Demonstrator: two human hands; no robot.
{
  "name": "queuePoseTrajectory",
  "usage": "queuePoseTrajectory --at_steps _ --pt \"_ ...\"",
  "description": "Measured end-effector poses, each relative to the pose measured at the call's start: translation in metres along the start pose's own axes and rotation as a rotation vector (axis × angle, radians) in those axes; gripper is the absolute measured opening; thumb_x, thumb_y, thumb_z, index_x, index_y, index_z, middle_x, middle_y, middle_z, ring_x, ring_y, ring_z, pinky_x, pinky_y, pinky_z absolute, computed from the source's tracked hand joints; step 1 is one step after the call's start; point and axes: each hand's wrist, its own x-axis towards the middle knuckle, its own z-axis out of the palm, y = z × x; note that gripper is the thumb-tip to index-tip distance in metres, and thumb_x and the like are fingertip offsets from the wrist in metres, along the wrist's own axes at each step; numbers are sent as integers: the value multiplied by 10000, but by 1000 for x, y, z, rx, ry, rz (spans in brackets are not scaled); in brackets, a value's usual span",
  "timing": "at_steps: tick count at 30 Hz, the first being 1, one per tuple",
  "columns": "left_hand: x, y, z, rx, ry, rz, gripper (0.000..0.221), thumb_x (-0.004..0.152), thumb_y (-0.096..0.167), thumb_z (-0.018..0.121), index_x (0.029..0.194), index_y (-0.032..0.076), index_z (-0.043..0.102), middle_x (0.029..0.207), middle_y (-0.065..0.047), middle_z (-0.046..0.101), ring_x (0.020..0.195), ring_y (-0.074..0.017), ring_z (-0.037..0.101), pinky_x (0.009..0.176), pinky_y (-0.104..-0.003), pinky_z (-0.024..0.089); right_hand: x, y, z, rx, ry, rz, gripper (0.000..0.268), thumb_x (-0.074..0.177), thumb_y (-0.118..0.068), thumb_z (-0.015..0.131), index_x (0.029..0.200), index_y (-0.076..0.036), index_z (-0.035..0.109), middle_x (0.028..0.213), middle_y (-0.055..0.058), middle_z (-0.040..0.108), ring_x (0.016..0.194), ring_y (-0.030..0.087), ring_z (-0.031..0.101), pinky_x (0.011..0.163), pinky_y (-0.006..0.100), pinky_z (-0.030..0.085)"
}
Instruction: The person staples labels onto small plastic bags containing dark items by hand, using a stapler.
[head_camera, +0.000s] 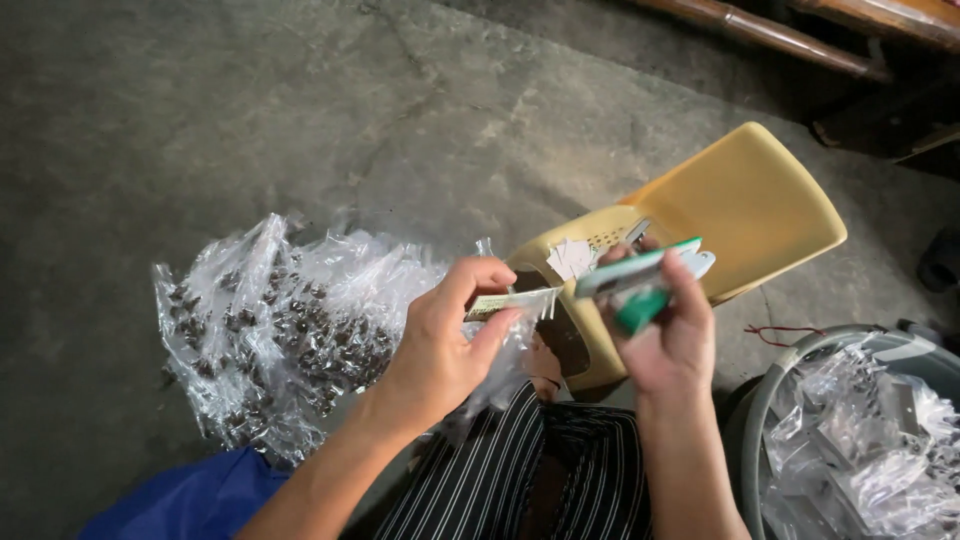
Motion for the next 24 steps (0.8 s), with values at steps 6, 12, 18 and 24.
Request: queuePoseTrajectory --at_steps 6,12,18,24 --pt "-14 -20 22 128 -19 -12 232 830 -63 775 977 103 706 811 -38 681 782 -264 746 711 -330 623 0 21 15 -92 139 -283 185 1027 -171 644 1166 -98 546 923 136 664 839 232 709 749 290 565" --pt "-21 -26 43 188 2 -20 198 808 -25 814 956 31 695 768 -100 616 698 -320 714 597 -369 604 20 58 14 -579 179 -468 285 964 -332 757 861 -99 630 756 54 639 650 103 538 608 238 445" --pt "-28 -46 51 129 67 -88 254 738 10 839 925 72 679 776 -110 625 741 -375 686 646 -441 559 28 71 -31 -741 345 -370 403 921 -375 841 994 -23 660 879 154 681 766 221 640 687 391 534" --pt "2 -47 41 -221 -277 -280 244 889 -99 696 1130 -78 661 1046 -216 682 809 -271 680 691 -240 617 4 22 -18 -484 8 -150 273 996 -263 653 1183 -97 544 1020 129 703 862 249 723 842 367 598"
